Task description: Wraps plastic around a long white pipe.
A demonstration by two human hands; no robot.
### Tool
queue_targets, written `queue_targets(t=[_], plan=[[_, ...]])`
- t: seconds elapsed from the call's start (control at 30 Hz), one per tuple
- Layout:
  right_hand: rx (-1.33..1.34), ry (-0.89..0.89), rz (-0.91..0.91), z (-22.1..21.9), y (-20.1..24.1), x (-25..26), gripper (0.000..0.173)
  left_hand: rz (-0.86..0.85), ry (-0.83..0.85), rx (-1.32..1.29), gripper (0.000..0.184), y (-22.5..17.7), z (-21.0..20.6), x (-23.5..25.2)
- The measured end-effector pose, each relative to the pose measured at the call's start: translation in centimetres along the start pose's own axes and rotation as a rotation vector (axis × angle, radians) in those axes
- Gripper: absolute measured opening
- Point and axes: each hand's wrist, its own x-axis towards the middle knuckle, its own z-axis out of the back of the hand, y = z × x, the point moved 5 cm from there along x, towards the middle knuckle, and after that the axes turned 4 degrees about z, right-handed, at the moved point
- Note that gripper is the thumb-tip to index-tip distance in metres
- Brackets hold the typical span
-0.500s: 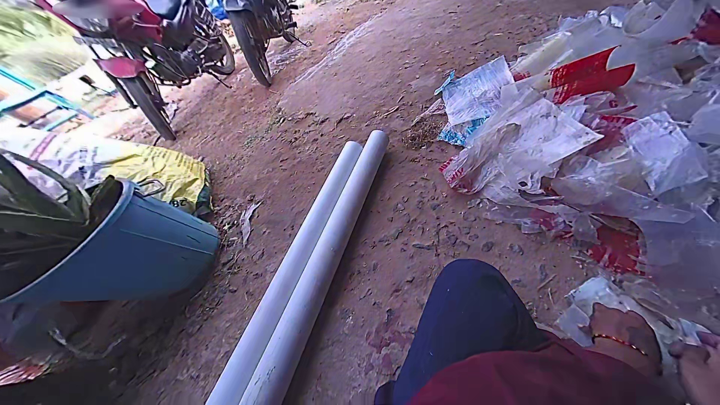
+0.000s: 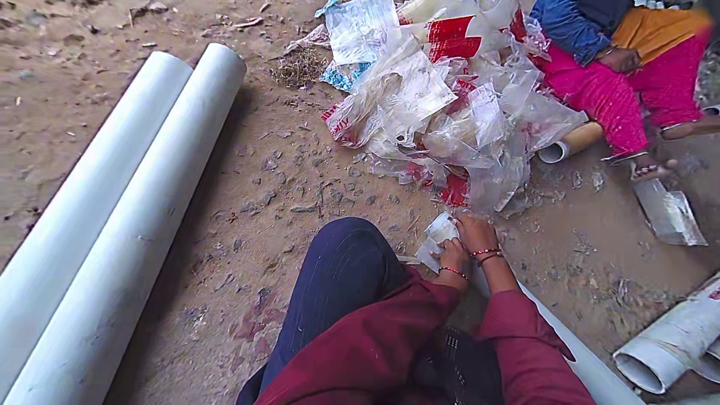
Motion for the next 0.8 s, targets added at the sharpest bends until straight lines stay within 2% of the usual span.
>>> queue_targets(t=[0.2,0.37,0.47,0.67,0.8], plan=[[-0.150,0.031,0.065,0.5,1.1,0.1,0.039,-0.026,0.016,0.051,0.049,-0.3,-0.2,0.2],[-0.142,-0.027,0.111,0.4,0.5,0.6,0.037,-0.047,-0.018,0.087,0.049,-0.3,-0.6,0.6],[-0.138,0.057,0.083,1.0,0.9,0.2,0.039,-0.048,-0.037,0.070,0.048,-0.2,-0.8,0.8],[-0.167,0.023,0.111,0.5,0.5,0.4,0.038,-0.045,-0.044,0.035,0.047,-0.2,-0.8,0.9],[-0.196,0.166,0.102,1.7,0.9,-0.4,0.040,-0.067,-0.072,-0.020,0.047,0.2,-0.8,1.4]])
